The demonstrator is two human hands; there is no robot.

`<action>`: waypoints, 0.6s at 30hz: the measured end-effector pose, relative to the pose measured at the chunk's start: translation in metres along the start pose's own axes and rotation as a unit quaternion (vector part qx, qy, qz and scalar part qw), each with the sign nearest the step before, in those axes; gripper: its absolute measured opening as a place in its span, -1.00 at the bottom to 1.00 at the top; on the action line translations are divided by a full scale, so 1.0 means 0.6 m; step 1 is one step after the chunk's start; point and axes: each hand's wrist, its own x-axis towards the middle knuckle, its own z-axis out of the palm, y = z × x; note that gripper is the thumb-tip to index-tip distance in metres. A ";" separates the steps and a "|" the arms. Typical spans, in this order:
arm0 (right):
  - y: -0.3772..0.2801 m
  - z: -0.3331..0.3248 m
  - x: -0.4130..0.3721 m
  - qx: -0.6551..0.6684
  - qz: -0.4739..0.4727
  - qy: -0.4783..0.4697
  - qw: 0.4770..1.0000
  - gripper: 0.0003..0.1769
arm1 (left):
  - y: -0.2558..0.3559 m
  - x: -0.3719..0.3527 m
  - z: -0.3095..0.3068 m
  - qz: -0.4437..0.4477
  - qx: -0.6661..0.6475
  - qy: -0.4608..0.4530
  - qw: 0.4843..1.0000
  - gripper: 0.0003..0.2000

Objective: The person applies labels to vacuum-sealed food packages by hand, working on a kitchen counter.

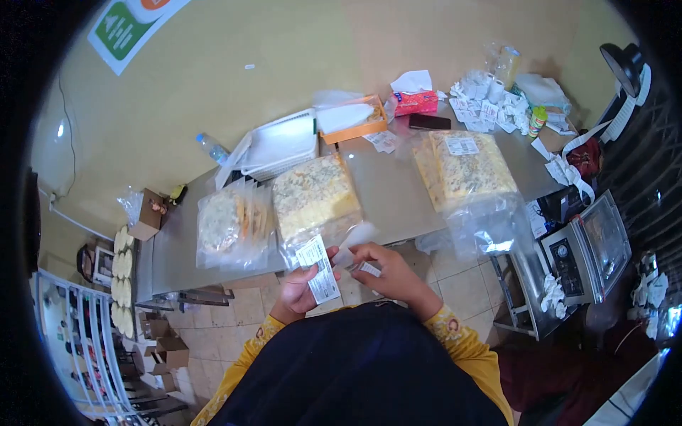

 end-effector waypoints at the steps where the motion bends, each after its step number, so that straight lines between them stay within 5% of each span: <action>1: 0.006 0.024 0.002 -0.014 -0.004 -0.005 1.000 -0.84 | 0.004 -0.015 -0.011 -0.009 -0.007 0.002 1.000 -0.45; 10: 0.012 0.162 -0.010 0.082 0.129 -0.005 0.988 -0.86 | 0.041 -0.154 -0.031 -0.020 0.069 0.011 0.997 -0.40; 13: 0.017 0.193 -0.016 0.028 0.109 -0.027 0.993 -0.84 | 0.047 -0.176 -0.040 -0.045 0.077 0.006 0.996 -0.41; 16: -0.018 0.208 -0.022 -0.217 -0.020 -0.041 0.975 -0.84 | 0.044 -0.194 -0.068 -0.061 0.016 -0.005 0.998 -0.45; 18: -0.017 0.220 -0.030 -0.245 -0.074 -0.036 0.966 -0.81 | 0.036 -0.203 -0.090 -0.066 -0.027 -0.004 0.997 -0.47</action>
